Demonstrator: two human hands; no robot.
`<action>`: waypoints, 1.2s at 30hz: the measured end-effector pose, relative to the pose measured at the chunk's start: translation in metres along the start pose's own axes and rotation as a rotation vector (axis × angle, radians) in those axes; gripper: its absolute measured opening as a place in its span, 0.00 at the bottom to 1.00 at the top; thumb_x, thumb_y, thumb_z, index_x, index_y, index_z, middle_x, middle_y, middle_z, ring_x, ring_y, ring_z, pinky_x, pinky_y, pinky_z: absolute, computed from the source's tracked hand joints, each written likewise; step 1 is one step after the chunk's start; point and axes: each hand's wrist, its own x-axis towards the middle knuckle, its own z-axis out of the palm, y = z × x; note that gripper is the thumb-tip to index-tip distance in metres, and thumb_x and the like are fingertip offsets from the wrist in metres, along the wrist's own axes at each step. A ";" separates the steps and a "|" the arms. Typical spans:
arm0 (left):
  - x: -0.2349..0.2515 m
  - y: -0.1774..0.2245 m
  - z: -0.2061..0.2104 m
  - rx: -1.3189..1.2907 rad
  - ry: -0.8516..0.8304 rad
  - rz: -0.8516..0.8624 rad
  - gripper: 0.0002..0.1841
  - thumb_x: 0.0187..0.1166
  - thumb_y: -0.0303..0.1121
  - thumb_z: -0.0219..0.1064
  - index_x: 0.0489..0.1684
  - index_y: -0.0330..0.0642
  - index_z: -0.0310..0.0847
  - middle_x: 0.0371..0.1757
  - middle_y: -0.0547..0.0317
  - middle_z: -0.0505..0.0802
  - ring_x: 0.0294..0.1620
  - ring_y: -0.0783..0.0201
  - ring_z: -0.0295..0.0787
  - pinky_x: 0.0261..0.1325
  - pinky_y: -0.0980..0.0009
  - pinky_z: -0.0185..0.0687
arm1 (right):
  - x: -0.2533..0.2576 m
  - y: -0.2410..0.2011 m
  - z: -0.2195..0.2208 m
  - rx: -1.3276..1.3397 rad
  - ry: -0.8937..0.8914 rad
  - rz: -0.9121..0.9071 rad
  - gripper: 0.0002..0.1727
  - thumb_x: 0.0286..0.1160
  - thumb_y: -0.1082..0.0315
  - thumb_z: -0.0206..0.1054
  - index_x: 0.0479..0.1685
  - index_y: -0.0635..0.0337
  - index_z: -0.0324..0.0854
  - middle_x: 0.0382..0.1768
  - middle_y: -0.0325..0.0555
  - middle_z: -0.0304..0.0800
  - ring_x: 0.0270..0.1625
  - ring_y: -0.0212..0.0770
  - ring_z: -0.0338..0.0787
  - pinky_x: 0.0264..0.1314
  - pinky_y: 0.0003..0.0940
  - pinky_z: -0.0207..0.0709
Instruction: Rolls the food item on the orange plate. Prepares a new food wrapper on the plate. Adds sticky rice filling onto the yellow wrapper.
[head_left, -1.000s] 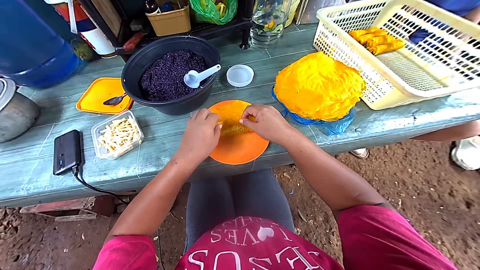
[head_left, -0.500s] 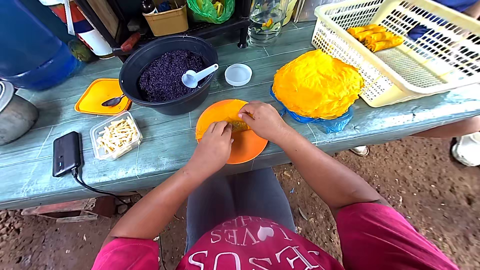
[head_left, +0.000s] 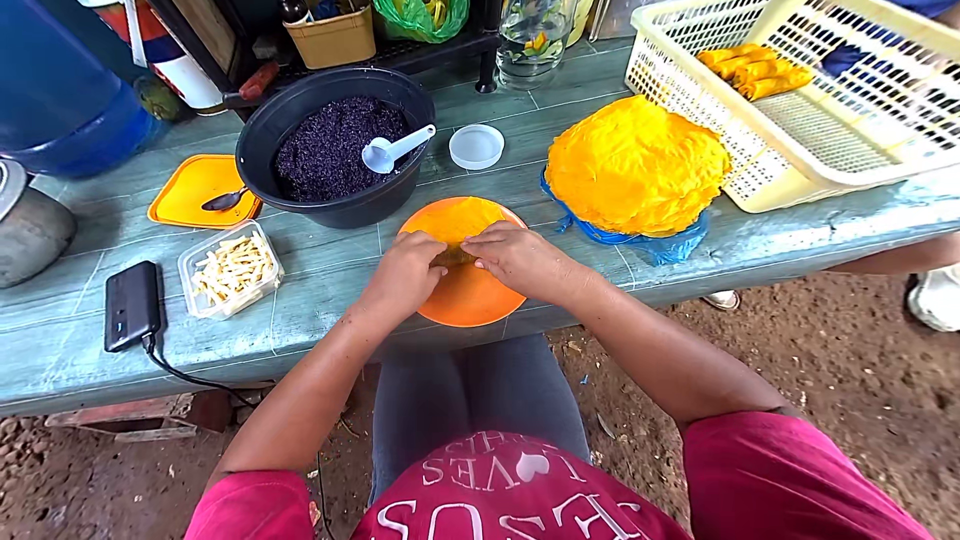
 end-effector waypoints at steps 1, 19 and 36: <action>0.001 0.001 -0.002 -0.004 -0.007 -0.006 0.16 0.73 0.27 0.77 0.57 0.32 0.91 0.59 0.43 0.92 0.64 0.45 0.86 0.72 0.51 0.79 | 0.003 0.001 -0.003 0.025 -0.024 0.014 0.14 0.79 0.74 0.67 0.58 0.66 0.91 0.56 0.53 0.96 0.62 0.53 0.92 0.71 0.42 0.81; 0.036 -0.001 -0.013 -0.061 -0.319 -0.121 0.16 0.72 0.37 0.80 0.50 0.34 0.92 0.51 0.44 0.90 0.60 0.49 0.85 0.69 0.54 0.78 | 0.035 -0.007 -0.019 0.220 -0.311 0.328 0.34 0.75 0.72 0.74 0.83 0.58 0.69 0.60 0.54 0.91 0.64 0.55 0.89 0.74 0.55 0.77; 0.034 -0.007 -0.026 -0.160 -0.317 -0.119 0.10 0.77 0.30 0.75 0.50 0.34 0.91 0.53 0.45 0.92 0.57 0.53 0.89 0.67 0.55 0.82 | 0.039 -0.001 -0.031 0.313 -0.288 0.365 0.31 0.81 0.72 0.69 0.85 0.57 0.70 0.51 0.48 0.95 0.54 0.44 0.93 0.66 0.45 0.83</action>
